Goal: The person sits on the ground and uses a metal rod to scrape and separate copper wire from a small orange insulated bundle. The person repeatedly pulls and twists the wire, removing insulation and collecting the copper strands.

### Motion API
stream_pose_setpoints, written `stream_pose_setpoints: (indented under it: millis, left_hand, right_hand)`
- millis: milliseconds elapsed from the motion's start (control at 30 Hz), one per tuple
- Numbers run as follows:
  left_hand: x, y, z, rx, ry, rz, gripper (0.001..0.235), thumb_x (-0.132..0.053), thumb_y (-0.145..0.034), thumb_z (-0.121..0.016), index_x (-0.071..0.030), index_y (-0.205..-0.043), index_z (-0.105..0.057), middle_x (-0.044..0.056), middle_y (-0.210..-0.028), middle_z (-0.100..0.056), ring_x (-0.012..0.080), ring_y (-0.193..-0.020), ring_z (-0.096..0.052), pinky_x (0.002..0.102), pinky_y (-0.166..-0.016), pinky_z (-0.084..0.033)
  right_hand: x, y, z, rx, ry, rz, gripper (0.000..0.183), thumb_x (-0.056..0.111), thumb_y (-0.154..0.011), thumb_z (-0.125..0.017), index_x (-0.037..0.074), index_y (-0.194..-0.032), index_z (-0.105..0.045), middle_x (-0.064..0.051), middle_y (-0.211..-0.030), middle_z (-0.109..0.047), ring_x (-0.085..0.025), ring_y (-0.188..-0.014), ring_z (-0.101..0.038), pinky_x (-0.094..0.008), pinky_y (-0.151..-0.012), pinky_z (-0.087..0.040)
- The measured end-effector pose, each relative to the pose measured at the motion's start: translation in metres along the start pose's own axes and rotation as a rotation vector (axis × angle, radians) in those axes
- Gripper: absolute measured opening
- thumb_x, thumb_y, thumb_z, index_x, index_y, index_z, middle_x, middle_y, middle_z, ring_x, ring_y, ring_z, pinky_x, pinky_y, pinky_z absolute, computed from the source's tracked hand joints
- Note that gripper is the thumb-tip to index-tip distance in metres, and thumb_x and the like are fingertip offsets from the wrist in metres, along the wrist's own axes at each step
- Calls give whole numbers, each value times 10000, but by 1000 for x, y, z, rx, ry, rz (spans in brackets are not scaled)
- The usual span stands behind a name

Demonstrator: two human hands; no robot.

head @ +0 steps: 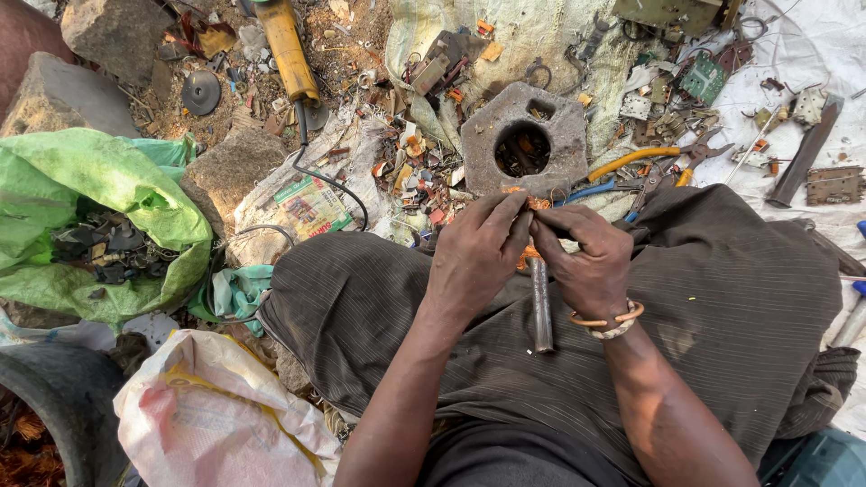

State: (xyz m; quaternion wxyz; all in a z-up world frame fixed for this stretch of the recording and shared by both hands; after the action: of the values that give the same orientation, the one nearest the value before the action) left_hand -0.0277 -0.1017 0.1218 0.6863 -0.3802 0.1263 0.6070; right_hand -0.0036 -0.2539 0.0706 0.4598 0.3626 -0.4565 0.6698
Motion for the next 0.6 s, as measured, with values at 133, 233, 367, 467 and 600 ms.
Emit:
stream_pose_setpoints:
  millis: [133, 233, 367, 467, 600]
  left_hand:
    - [9, 5, -8, -15, 7, 56, 313, -113, -916, -738, 21, -1190, -664, 178, -1069, -717, 336, -931, -734, 403, -815, -602]
    - [17, 7, -15, 28, 59, 143, 290, -110, -924, -741, 15, -1176, -672, 171, -1046, -725, 325, -906, -740, 398, -791, -606]
    - [19, 13, -15, 54, 86, 138, 311, -112, -878, -752, 18, -1149, -671, 169, -1031, -725, 319, -900, -739, 400, -778, -604]
    - [23, 14, -8, 84, 171, 216, 300, -127, -899, -749, 4, -1163, -694, 154, -1038, -740, 281, -908, -751, 380, -786, -610]
    - [32, 18, 0, 104, 341, 298, 267, -155, -982, -719, -16, -1209, -706, 133, -1109, -761, 214, -975, -761, 334, -845, -611]
  right_hand:
    - [2, 2, -5, -21, 60, 53, 210, 27, -925, -799, 0, -1129, -760, -137, -1058, -766, -210, -960, -753, -301, -828, -611]
    - [5, 2, -6, -7, 149, 143, 177, 31, -936, -799, -6, -1102, -747, -138, -1046, -756, -220, -967, -750, -313, -827, -613]
    - [2, 7, -2, -52, 159, 80, 132, 45, -957, -799, 0, -1070, -749, -127, -1035, -760, -200, -947, -749, -302, -819, -609]
    - [-1, 2, -1, -9, 14, -46, 129, 73, -971, -785, 16, -1082, -756, -105, -1031, -767, -178, -936, -741, -292, -826, -595]
    - [0, 0, -4, 28, -33, -35, 167, 110, -966, -792, 20, -1104, -760, -102, -1050, -770, -177, -952, -740, -287, -828, -586]
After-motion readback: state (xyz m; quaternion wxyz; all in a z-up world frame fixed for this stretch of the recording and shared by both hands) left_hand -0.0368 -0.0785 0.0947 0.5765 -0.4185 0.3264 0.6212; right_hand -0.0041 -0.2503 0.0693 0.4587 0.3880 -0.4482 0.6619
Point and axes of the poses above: each hand's wrist, its own y-axis away from the middle knuckle, its own z-axis out of the back of the hand, x = y × z, the point moved 4 cm from there along -y, towards the middle knuckle
